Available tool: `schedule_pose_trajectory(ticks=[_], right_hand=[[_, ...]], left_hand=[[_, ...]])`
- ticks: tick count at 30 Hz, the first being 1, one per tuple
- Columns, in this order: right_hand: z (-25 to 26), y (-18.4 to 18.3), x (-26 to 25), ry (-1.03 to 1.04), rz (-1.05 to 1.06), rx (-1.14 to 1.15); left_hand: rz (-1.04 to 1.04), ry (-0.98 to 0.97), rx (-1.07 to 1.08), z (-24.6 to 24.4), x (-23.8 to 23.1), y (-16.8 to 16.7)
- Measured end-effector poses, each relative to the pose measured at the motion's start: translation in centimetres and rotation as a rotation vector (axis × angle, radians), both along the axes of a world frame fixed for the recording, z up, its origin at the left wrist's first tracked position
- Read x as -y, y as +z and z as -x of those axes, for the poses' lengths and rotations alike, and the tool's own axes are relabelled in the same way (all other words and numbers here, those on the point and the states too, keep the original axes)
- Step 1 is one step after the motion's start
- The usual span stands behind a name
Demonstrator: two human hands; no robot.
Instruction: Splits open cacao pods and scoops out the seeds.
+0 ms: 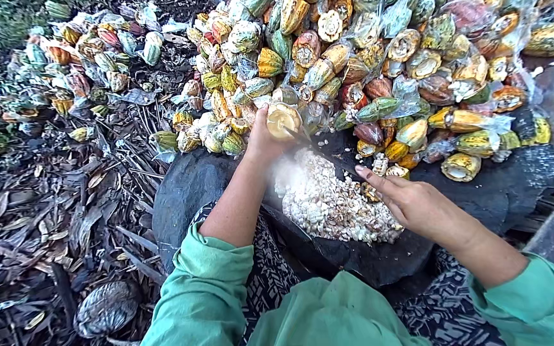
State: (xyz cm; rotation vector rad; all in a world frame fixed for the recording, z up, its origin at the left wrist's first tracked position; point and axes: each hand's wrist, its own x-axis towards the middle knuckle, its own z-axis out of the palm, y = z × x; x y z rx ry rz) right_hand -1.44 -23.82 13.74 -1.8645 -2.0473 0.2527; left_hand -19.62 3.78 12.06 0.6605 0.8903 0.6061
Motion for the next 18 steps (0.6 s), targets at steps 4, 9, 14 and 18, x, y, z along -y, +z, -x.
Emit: schedule_pose_trajectory(ticks=[4, 9, 14, 18], right_hand=[[0.3, 0.3, -0.3, -0.007, 0.145, 0.041], [1.3, 0.3, -1.0, -0.02, 0.229, -0.003], [2.0, 0.1, -1.9, -0.044, 0.226, -0.09], [2.0, -0.1, -2.0, -0.041, 0.161, -0.102]], left_hand=[[-0.135, -0.003, -0.107, 0.0, -0.1, -0.8], [-0.595, -0.071, -0.262, 0.7, -0.5, -1.8], [-0.912, -0.115, -0.303, 0.4, 0.2, -1.6], [-0.431, 0.015, -0.162, 0.5, 0.1, -0.5]])
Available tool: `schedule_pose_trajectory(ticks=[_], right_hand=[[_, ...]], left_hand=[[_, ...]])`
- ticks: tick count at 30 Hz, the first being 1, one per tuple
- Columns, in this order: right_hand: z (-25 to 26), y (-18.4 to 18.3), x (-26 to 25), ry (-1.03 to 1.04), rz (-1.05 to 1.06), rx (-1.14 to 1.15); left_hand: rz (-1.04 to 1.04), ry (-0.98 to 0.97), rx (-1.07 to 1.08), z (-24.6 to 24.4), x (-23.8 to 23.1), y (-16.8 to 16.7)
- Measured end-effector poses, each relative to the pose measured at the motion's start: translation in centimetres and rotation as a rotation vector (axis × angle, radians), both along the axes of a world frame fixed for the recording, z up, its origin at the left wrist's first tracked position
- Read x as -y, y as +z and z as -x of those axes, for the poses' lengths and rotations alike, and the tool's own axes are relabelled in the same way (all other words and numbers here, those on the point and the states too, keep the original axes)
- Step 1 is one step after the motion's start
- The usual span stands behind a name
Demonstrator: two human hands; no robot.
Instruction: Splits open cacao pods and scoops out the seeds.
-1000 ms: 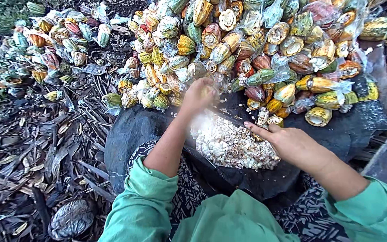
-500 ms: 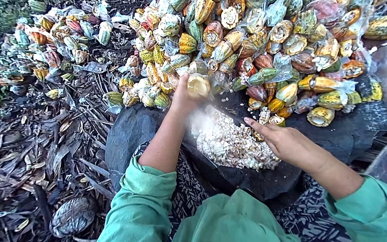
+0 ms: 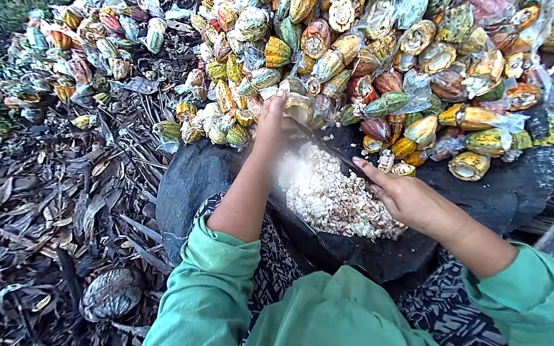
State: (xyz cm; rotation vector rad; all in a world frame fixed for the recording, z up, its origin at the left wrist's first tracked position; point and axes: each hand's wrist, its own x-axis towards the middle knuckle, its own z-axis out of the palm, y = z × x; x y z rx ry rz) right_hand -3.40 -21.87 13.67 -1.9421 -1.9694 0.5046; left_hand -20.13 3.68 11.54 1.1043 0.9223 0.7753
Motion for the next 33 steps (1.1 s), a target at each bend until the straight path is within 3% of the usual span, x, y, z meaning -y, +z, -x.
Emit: schedule_pose_trajectory(ticks=[2, 3, 8, 13, 17, 19, 22, 26, 29, 33], right_hand=[[0.1, 0.0, -0.2, -0.028, 0.065, -0.069], [0.2, 0.0, -0.5, -0.055, 0.132, -0.125], [0.2, 0.0, -2.1, -0.066, 0.364, -0.255], [-1.4, -0.6, -1.8, 0.169, 0.191, 0.157], [-1.1, -1.3, -1.0, 0.193, 0.473, 0.336], [-1.6, -1.5, -0.6, 0.137, 0.528, 0.354], [-2.7, -0.6, 1.4, -0.004, 0.48, 0.372], [-2.8, 0.4, 5.1, -0.022, 0.177, 0.233], [-0.8, 0.1, 5.9, 0.029, -0.041, 0.121], [1.8, 0.2, 5.1, 0.05, -0.136, 0.059]], left_hand=[[0.094, 0.081, -0.019, 0.0, -0.4, 0.2], [0.039, 0.084, -0.056, 0.1, -0.4, 0.0], [-0.522, -0.164, -0.32, 0.4, -0.1, -0.9], [-0.555, -0.264, -0.382, 1.7, -0.9, -1.2], [-0.662, -0.275, -0.414, 2.1, -0.7, -1.1], [-0.605, -0.194, -0.379, 2.9, -1.3, -1.2], [-0.306, -0.038, -0.198, 4.7, -2.2, -0.9], [0.19, 0.172, -0.021, 7.1, -2.3, 0.7], [0.257, 0.133, 0.033, 7.8, -1.5, 1.1], [0.228, -0.023, 0.057, 6.4, 0.5, 1.4]])
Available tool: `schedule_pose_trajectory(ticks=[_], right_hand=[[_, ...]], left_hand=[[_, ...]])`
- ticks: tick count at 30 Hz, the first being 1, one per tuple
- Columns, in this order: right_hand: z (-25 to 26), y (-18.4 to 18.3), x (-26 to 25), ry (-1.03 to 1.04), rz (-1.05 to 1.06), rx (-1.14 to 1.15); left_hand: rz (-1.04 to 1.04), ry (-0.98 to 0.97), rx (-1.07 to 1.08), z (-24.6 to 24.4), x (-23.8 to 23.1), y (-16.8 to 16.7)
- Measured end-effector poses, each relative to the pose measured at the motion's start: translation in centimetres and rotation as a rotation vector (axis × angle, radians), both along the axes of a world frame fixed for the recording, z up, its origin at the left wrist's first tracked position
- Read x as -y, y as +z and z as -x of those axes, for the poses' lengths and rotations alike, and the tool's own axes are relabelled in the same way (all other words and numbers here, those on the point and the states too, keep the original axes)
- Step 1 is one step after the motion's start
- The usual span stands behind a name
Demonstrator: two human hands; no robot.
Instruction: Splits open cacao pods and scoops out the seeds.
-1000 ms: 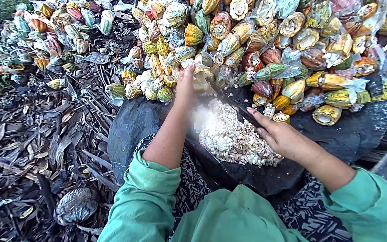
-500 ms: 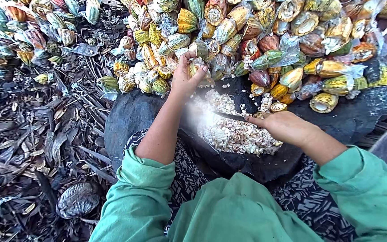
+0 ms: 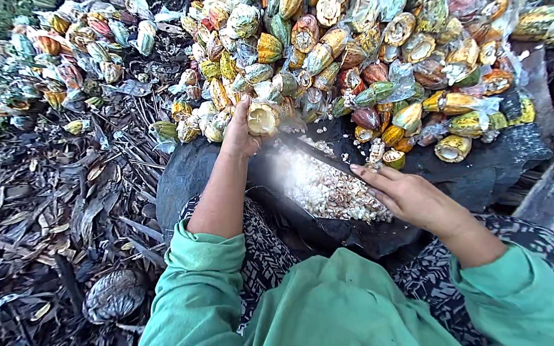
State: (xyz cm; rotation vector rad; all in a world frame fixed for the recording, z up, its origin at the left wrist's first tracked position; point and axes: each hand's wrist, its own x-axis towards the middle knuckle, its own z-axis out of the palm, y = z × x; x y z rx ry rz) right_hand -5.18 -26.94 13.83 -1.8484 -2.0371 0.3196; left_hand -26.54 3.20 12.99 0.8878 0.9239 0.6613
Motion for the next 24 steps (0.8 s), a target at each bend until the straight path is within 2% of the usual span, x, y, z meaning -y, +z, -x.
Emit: schedule_pose_trajectory(ticks=[2, 6, 8, 10, 12, 14, 16, 18, 21, 24], right_hand=[[0.8, 0.0, -0.6, -0.035, 0.016, -0.021], [1.6, -0.3, -1.5, -0.061, 0.168, -0.079], [1.0, -0.4, -1.5, -0.015, 0.179, -0.057], [-0.4, 0.3, -1.6, 0.069, 0.223, 0.023], [-1.2, 1.2, -1.7, 0.127, 0.36, 0.153], [-1.0, 1.5, -1.9, 0.102, 0.54, 0.242], [-0.6, 1.1, -1.6, 0.079, 0.592, 0.247], [-0.8, 1.1, -0.4, 0.098, 0.468, 0.216], [-1.2, 0.4, 1.5, 0.13, 0.119, 0.112], [-0.8, 0.3, 2.5, 0.07, 0.034, 0.096]], left_hand=[[-0.121, -0.084, -0.014, -0.8, 0.9, -0.1], [-0.64, -0.29, -0.151, -1.8, 1.4, -1.4], [-0.769, -0.389, -0.222, -1.6, 1.7, -1.5], [-0.773, -0.449, -0.22, -1.0, 1.9, -1.6], [-0.724, -0.451, -0.175, -0.2, 2.2, -1.9], [-0.657, -0.371, -0.104, 0.6, 2.1, -2.6], [-0.56, -0.27, -0.045, 1.3, 2.0, -3.4], [-0.432, -0.173, -0.024, 1.6, 2.0, -3.5], [-0.304, -0.126, -0.055, 1.5, 2.2, -3.0], [-0.452, -0.255, -0.11, 0.5, 2.8, -3.6]])
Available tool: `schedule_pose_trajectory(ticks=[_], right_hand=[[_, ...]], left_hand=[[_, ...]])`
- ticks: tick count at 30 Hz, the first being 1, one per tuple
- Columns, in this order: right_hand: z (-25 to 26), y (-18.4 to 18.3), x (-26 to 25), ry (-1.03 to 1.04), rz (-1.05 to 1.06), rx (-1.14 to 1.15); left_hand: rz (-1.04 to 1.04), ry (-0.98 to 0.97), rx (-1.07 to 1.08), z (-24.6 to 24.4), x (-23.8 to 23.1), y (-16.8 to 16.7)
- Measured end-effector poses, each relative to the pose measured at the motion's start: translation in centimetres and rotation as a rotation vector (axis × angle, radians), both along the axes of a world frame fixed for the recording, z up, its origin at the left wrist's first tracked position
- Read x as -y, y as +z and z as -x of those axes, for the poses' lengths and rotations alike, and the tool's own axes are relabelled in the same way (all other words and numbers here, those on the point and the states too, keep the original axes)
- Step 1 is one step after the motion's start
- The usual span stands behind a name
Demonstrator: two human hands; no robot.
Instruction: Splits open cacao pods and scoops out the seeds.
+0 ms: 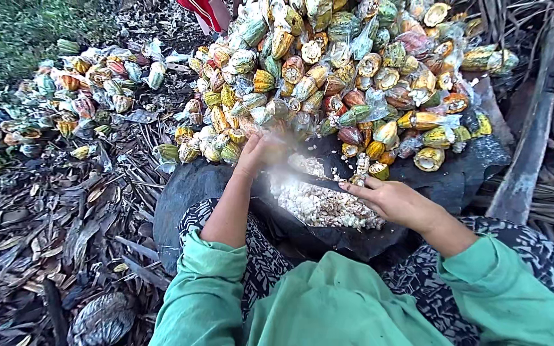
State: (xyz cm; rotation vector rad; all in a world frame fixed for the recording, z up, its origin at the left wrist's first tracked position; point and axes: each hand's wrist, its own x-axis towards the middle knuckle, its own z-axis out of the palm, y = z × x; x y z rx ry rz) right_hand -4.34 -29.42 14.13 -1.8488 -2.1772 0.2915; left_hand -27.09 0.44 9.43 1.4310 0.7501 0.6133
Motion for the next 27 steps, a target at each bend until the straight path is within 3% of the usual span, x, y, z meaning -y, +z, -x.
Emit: schedule_pose_trajectory(ticks=[3, 8, 12, 14, 18, 22, 25, 27], right_hand=[[0.1, -0.6, 0.4, -0.071, 0.022, 0.029], [0.0, 0.6, -0.2, -0.155, 0.363, 0.059], [-1.1, 1.2, 0.1, -0.14, 0.7, 0.145], [-1.4, 0.6, 0.2, -0.159, 0.768, 0.14], [-3.5, 0.5, 1.8, -0.273, 0.485, 0.072], [-6.5, 2.9, 4.9, -0.528, 0.044, -0.085], [-7.3, 4.6, 6.5, -0.632, -0.295, -0.481], [-6.4, 5.3, 6.3, -0.597, -0.453, -0.95]], left_hand=[[-0.184, -0.136, -0.074, -1.9, 1.4, -1.2], [-0.327, -0.145, -0.154, -4.9, 3.0, -1.5], [-0.164, -0.028, -0.001, -6.1, 2.6, -2.0], [-0.049, 0.026, 0.067, -5.9, 2.1, -1.9], [0.188, 0.284, 0.125, -3.6, -0.3, -1.6], [0.265, 0.778, 0.247, 2.9, -4.5, -1.7], [0.292, 1.132, 0.229, 6.6, -5.3, -3.4], [0.341, 1.226, 0.19, 4.1, -4.1, -4.8]])
